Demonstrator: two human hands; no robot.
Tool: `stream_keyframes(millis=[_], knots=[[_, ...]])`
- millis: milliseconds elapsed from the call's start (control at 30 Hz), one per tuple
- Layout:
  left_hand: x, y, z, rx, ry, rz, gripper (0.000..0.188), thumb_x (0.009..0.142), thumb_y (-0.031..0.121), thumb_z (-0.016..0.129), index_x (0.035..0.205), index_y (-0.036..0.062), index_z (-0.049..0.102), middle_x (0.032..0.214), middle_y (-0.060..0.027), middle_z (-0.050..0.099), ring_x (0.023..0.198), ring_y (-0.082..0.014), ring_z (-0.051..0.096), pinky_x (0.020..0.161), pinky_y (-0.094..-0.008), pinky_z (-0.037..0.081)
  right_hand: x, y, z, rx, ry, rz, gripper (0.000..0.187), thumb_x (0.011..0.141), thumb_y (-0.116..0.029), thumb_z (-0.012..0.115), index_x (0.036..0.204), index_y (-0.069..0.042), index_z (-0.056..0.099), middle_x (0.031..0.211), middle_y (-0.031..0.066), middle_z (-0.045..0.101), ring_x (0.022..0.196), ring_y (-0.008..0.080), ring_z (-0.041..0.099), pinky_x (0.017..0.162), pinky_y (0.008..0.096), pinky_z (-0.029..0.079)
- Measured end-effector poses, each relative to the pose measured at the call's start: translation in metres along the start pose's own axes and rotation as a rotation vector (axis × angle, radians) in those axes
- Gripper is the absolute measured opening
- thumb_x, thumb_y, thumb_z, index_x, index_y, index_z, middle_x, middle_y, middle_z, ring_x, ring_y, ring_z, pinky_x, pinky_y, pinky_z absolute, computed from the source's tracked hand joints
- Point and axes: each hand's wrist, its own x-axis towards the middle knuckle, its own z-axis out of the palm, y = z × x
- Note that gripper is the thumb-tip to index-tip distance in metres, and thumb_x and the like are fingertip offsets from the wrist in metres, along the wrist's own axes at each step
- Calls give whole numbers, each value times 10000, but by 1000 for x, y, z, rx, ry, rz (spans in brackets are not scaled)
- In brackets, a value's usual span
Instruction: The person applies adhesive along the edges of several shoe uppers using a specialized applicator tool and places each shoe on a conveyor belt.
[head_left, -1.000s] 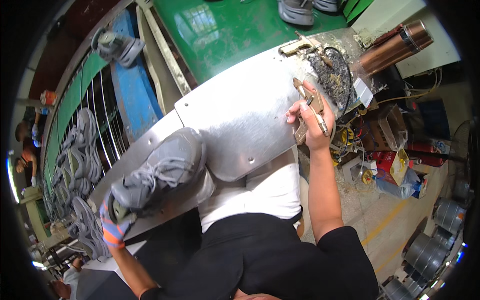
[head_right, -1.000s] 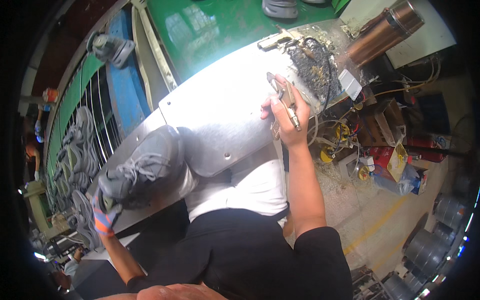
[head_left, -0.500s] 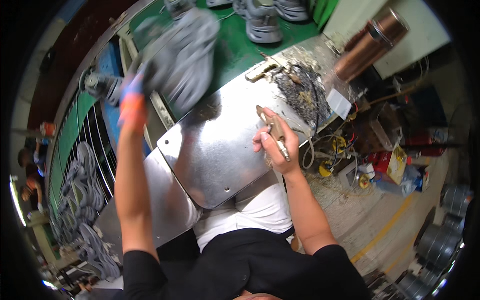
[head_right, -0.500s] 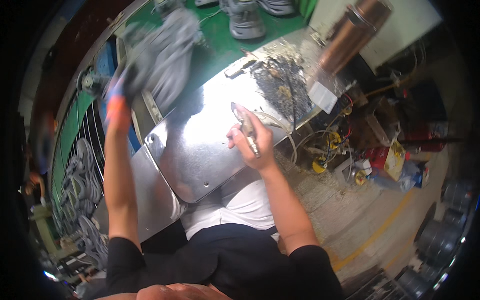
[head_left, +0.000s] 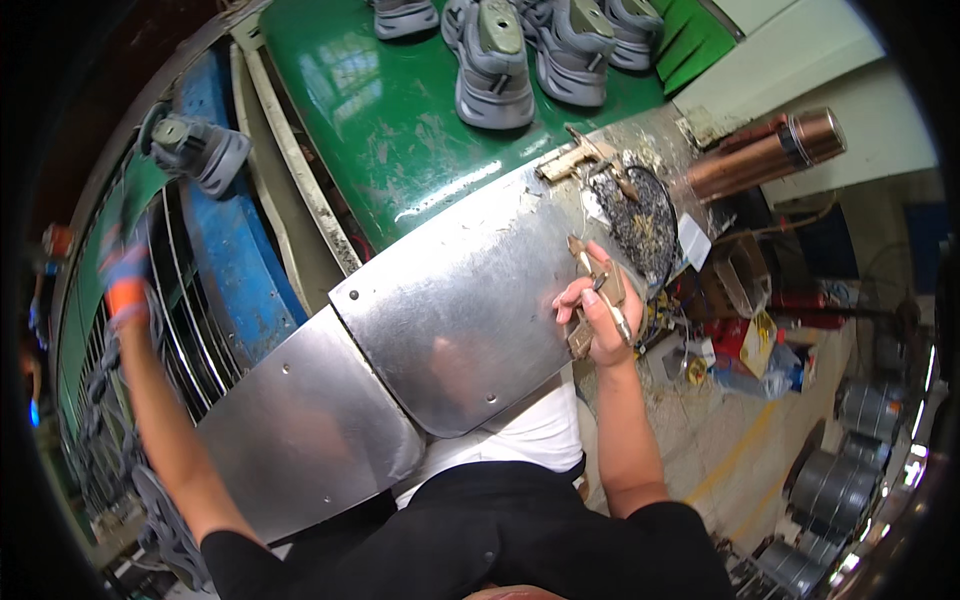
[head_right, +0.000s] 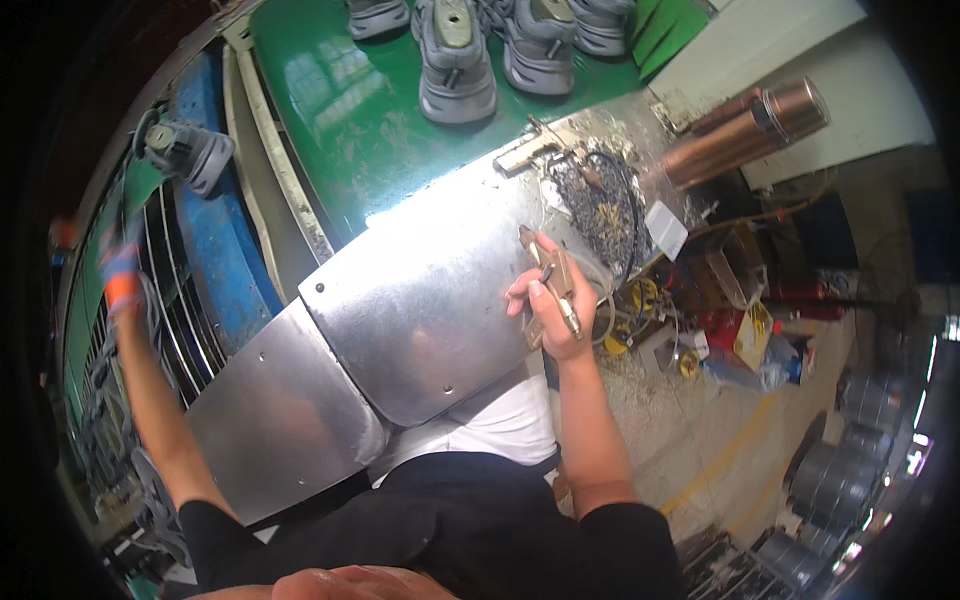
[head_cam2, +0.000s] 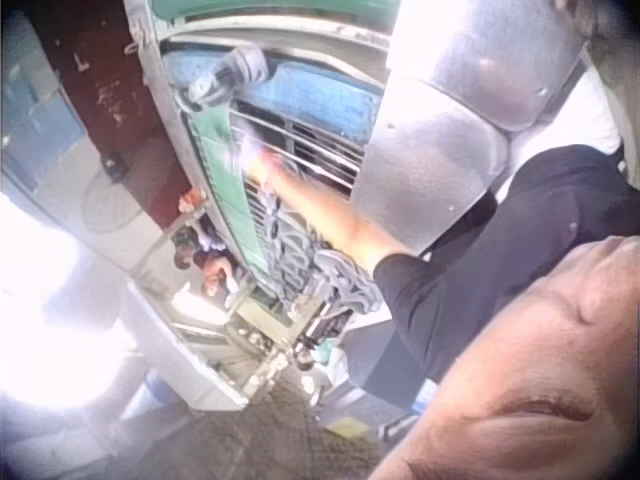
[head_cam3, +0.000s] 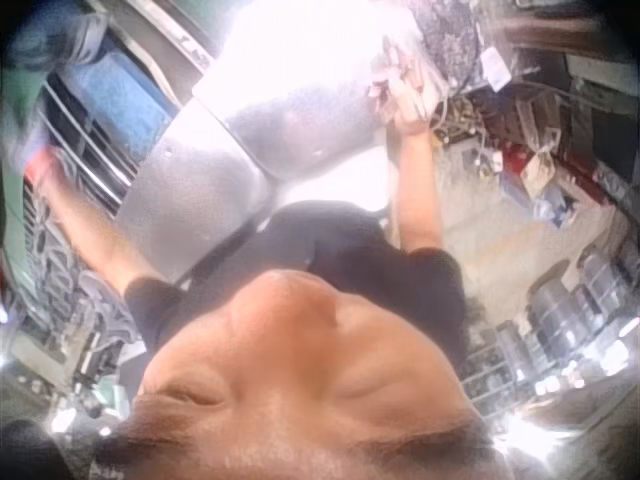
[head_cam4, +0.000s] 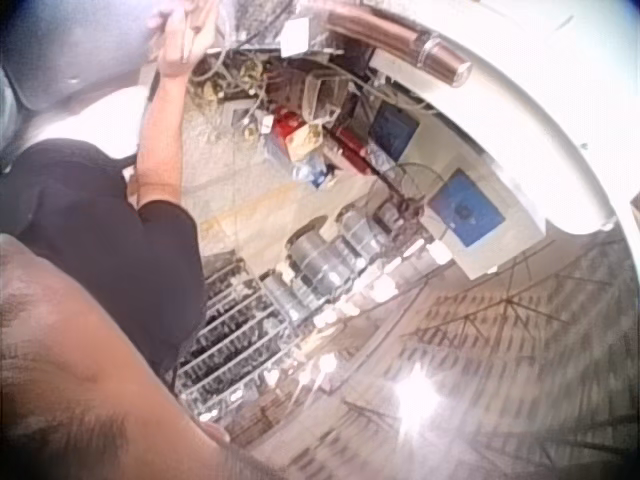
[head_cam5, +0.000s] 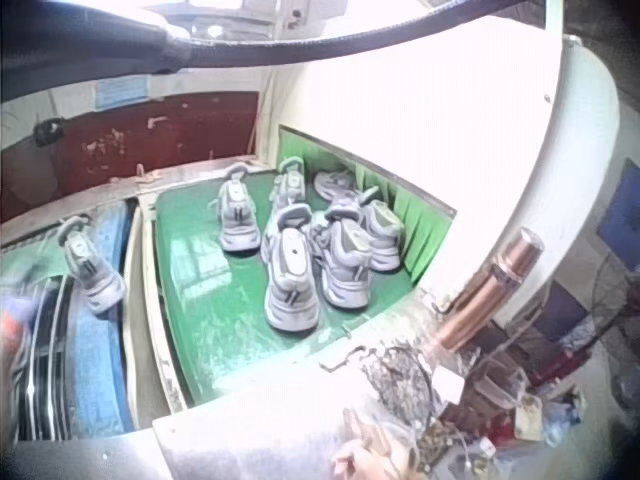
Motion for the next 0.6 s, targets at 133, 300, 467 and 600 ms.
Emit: stream_keyframes(millis=[133,300,467,600], knots=[[31,-225,-256,1494,-565,190,869,789,485,693,1498,144,324,1377,-264,475,1156,-363,573,932,-436,490,7,8,1,39,-21,23,579,883,-98,532,1359,173,341,789,123,635,650,174,614,715,357,538],[-9,-298,-202,1136,-326,-14,699,807,492,663,1356,95,490,1170,-263,602,1057,-403,608,886,-448,500,6,2,10,20,26,21,657,868,-134,563,1377,176,286,784,114,619,611,172,588,696,341,542],[-50,-260,-224,860,-130,-152,509,827,384,657,1221,69,587,1077,-232,657,1001,-408,621,860,-452,503,6,10,8,48,-12,-32,629,890,-135,554,1397,134,298,791,98,615,628,167,588,690,337,536],[-173,-66,-174,44,-132,325,318,718,203,743,989,65,652,978,-165,655,920,-339,630,800,-409,505,-7,6,7,10,39,-125,555,888,-107,535,1363,135,381,787,105,629,654,164,603,693,334,532]])
